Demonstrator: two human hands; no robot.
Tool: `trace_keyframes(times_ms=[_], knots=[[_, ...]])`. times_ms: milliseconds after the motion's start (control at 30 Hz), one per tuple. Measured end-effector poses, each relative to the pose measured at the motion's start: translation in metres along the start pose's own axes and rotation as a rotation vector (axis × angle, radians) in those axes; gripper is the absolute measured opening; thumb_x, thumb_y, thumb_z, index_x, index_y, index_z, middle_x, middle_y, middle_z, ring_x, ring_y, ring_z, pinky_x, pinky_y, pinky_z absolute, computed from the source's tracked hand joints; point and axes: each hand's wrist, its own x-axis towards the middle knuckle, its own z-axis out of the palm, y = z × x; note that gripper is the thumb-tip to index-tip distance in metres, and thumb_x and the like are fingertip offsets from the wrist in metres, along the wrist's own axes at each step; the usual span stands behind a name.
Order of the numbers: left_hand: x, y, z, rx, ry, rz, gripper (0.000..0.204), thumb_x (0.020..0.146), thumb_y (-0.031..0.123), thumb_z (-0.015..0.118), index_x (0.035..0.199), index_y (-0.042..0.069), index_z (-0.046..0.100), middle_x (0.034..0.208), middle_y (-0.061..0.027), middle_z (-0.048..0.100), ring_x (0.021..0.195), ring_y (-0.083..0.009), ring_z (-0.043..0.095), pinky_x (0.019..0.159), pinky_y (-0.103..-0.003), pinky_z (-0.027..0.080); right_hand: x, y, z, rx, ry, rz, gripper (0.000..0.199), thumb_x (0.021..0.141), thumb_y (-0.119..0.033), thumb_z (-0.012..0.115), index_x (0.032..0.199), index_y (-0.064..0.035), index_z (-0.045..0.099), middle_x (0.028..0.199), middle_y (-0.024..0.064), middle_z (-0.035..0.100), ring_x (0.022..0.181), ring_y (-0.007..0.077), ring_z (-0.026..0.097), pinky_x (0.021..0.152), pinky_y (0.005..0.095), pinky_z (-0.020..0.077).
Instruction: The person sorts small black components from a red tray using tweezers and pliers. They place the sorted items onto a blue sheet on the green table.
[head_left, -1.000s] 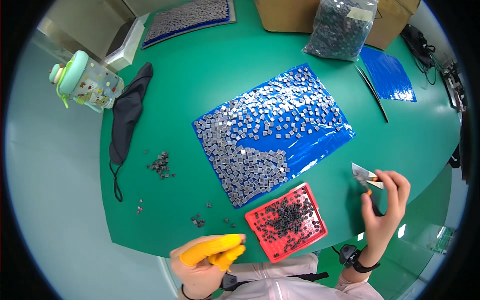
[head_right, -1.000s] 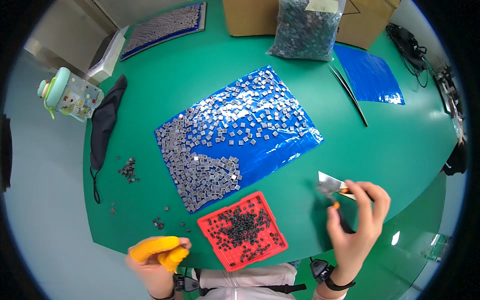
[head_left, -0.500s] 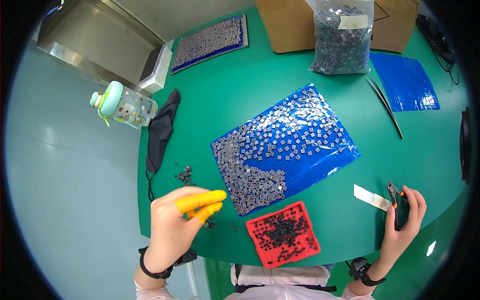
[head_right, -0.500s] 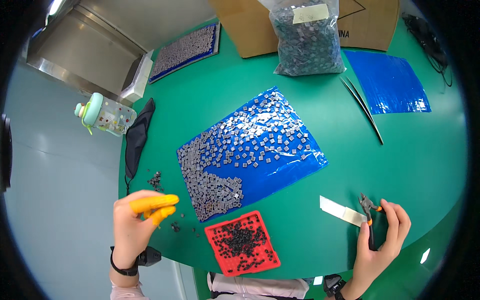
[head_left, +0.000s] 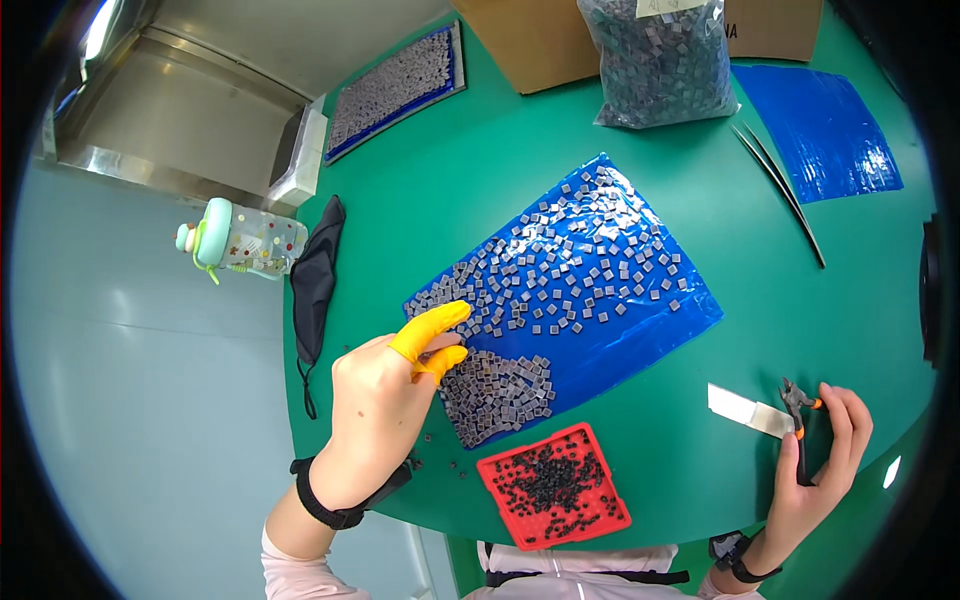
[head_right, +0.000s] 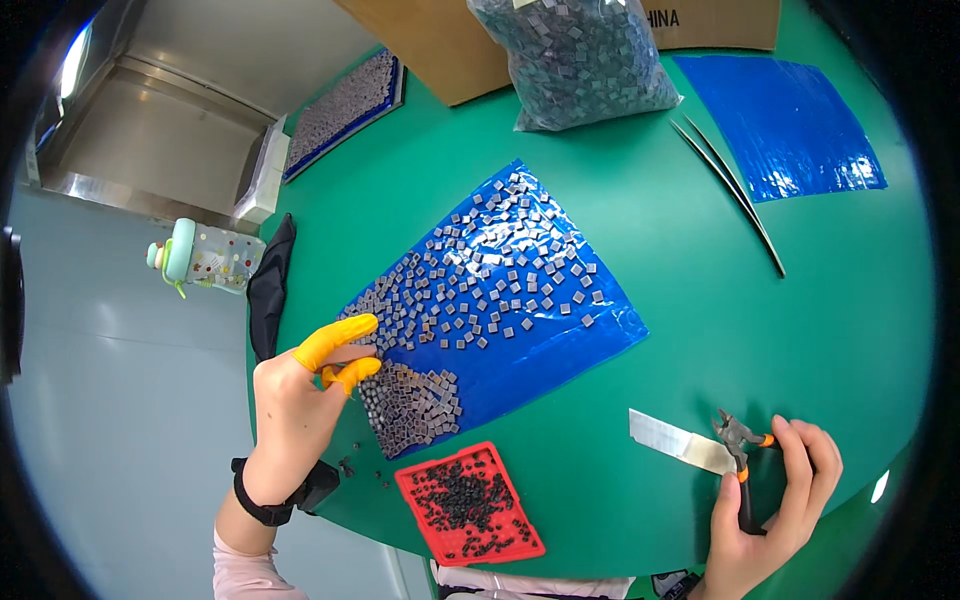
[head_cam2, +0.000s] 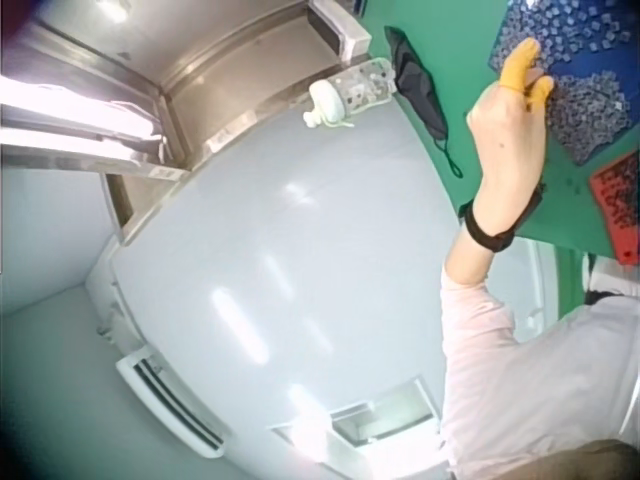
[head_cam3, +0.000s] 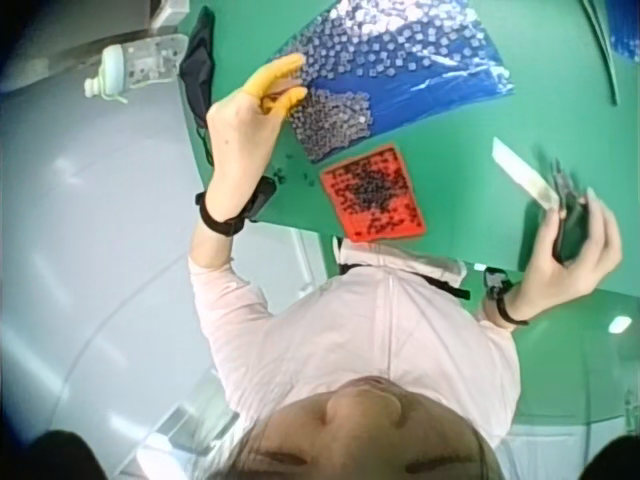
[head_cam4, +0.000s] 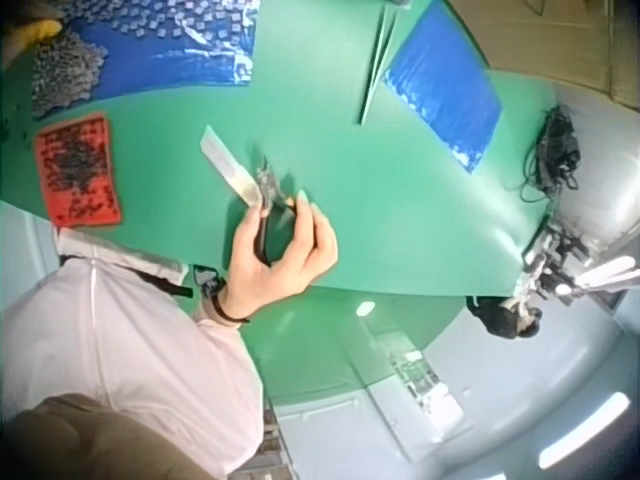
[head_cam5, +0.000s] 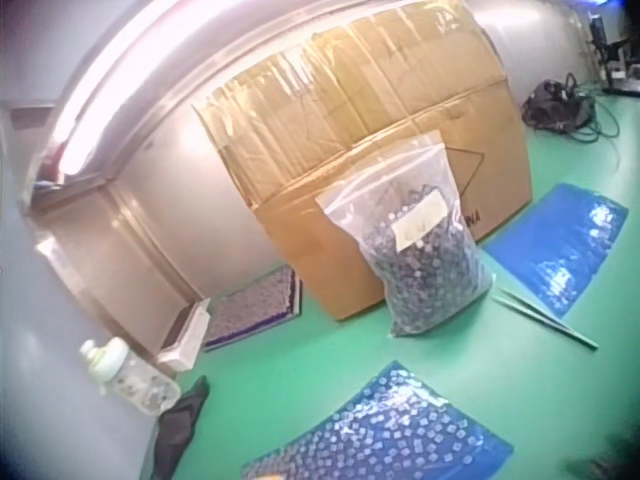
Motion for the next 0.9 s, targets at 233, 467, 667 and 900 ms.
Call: trace_keyframes(times_ms=[233, 467, 667, 900], knots=[[-0.0006, -0.0038, 0.0096, 0.050, 0.060, 0.048, 0.038, 0.069, 0.004, 0.076, 0.105, 0.013, 0.069, 0.074, -0.0040, 0.068, 0.061, -0.0206, 0.063, 0.055, -0.031, 0.051, -0.0003, 0.0028, -0.0003, 0.005, -0.019, -0.011, 0.048, 0.068, 0.007, 0.056, 0.116, 0.0015, 0.058, 0.119, 0.0140, 0.050, 0.111, 0.0271, 0.051, 0.096, 0.0361, 0.0413], [-0.0016, -0.0032, 0.0085, 0.122, 0.013, 0.097, 0.042, 0.065, -0.010, 0.071, 0.103, 0.005, 0.068, 0.085, -0.0038, 0.073, 0.070, -0.0197, 0.068, 0.061, -0.026, 0.055, -0.0001, 0.0046, -0.0017, -0.002, -0.035, -0.009, 0.049, 0.068, 0.007, 0.056, 0.117, 0.0024, 0.058, 0.120, 0.0145, 0.050, 0.112, 0.0276, 0.051, 0.097, 0.0370, 0.0399], [-0.0035, -0.0036, 0.0055, 0.089, 0.067, 0.138, 0.039, 0.065, -0.007, 0.072, 0.102, 0.006, 0.069, 0.084, -0.0072, 0.070, 0.073, -0.0225, 0.068, 0.063, -0.030, 0.055, 0.0007, 0.0028, -0.0018, -0.012, -0.042, -0.019, 0.049, 0.069, 0.005, 0.057, 0.117, 0.0024, 0.057, 0.120, 0.0147, 0.050, 0.112, 0.0282, 0.050, 0.098, 0.0373, 0.0394], [-0.0058, 0.0022, 0.0022, 0.088, -0.011, 0.186, 0.034, 0.066, -0.005, 0.073, 0.099, 0.004, 0.071, 0.084, -0.0093, 0.069, 0.079, -0.0239, 0.067, 0.067, -0.032, 0.055, 0.0005, 0.0037, -0.0026, -0.022, -0.050, -0.021, 0.048, 0.069, 0.004, 0.057, 0.117, 0.0025, 0.057, 0.121, 0.0149, 0.050, 0.113, 0.0284, 0.050, 0.097, 0.0371, 0.0396]])
